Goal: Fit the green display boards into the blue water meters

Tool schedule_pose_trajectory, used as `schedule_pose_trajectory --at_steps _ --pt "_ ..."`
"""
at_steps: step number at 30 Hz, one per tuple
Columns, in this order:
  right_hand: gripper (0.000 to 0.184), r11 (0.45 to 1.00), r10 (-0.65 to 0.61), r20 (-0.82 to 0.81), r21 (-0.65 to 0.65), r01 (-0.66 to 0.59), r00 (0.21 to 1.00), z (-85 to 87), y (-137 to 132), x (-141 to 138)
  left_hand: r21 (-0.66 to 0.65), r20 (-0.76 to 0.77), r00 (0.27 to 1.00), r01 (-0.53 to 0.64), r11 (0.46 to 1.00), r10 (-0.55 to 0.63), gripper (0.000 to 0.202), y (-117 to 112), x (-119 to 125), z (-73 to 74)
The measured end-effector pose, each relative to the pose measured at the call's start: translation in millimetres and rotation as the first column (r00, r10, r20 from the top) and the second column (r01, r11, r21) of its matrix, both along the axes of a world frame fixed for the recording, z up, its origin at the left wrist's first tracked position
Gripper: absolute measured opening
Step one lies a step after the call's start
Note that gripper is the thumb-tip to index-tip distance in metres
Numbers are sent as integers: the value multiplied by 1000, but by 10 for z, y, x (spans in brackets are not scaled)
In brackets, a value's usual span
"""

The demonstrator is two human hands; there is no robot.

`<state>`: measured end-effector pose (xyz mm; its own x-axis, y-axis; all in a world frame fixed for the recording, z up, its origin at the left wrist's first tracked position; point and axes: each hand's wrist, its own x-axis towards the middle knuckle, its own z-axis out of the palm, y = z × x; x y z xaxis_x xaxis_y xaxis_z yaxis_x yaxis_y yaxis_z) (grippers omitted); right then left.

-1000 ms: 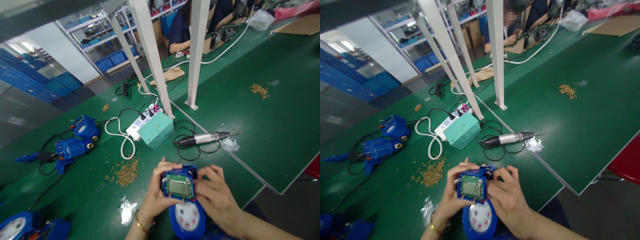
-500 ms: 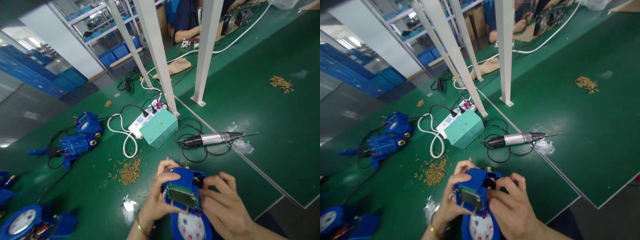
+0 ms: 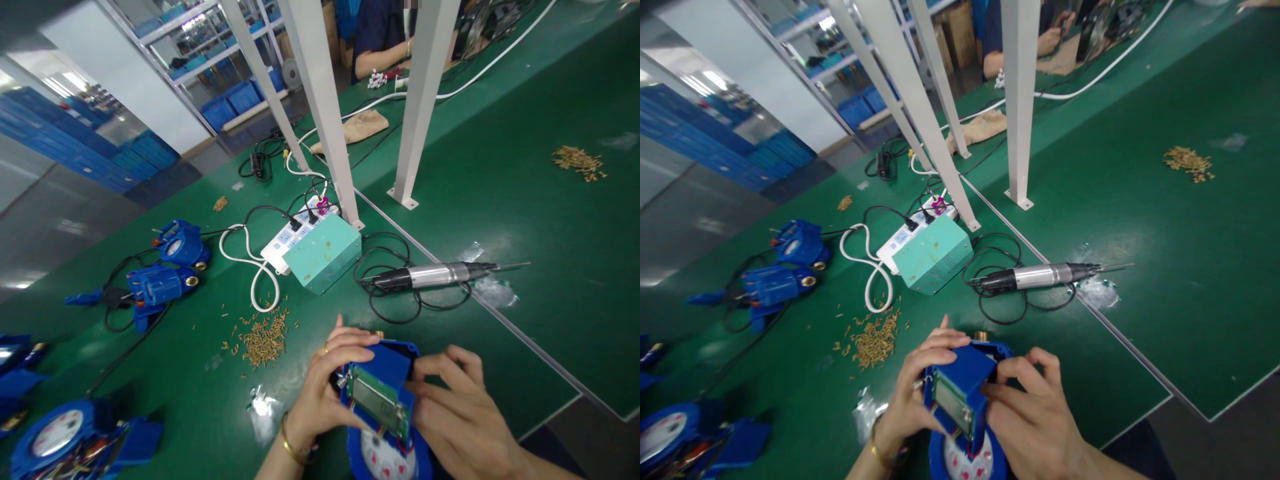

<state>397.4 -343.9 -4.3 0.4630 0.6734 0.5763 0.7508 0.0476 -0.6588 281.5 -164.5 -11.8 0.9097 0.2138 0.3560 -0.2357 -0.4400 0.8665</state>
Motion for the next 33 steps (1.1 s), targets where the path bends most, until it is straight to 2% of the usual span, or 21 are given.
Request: schedule_pose_trajectory --at_steps 8,13,18,22,24,28,33 --pt "33 997 81 -29 18 -81 996 86 -2 54 37 -69 998 3 999 0 71 55 6 77" --pt "25 965 239 10 -114 -236 971 194 -25 151 49 -44 999 -2 999 4 74 36 3 15" --pt "33 993 112 -63 -28 -114 992 167 -16 104 -82 37 999 -24 996 27 71 -30 22 -19" --pt "32 976 183 -63 -107 -189 981 158 -30 97 -103 -53 997 -55 993 50 73 -59 21 19" --pt "32 982 163 -60 -90 -168 985 164 -35 100 -107 -95 991 -108 988 98 74 -83 6 32" --pt "28 995 77 -50 -53 -79 996 187 -33 101 -147 -77 983 -175 974 165 75 -149 -24 0" --pt "24 983 122 -35 -135 -126 992 226 -51 140 -139 -17 976 -219 966 219 76 -215 -19 -33"
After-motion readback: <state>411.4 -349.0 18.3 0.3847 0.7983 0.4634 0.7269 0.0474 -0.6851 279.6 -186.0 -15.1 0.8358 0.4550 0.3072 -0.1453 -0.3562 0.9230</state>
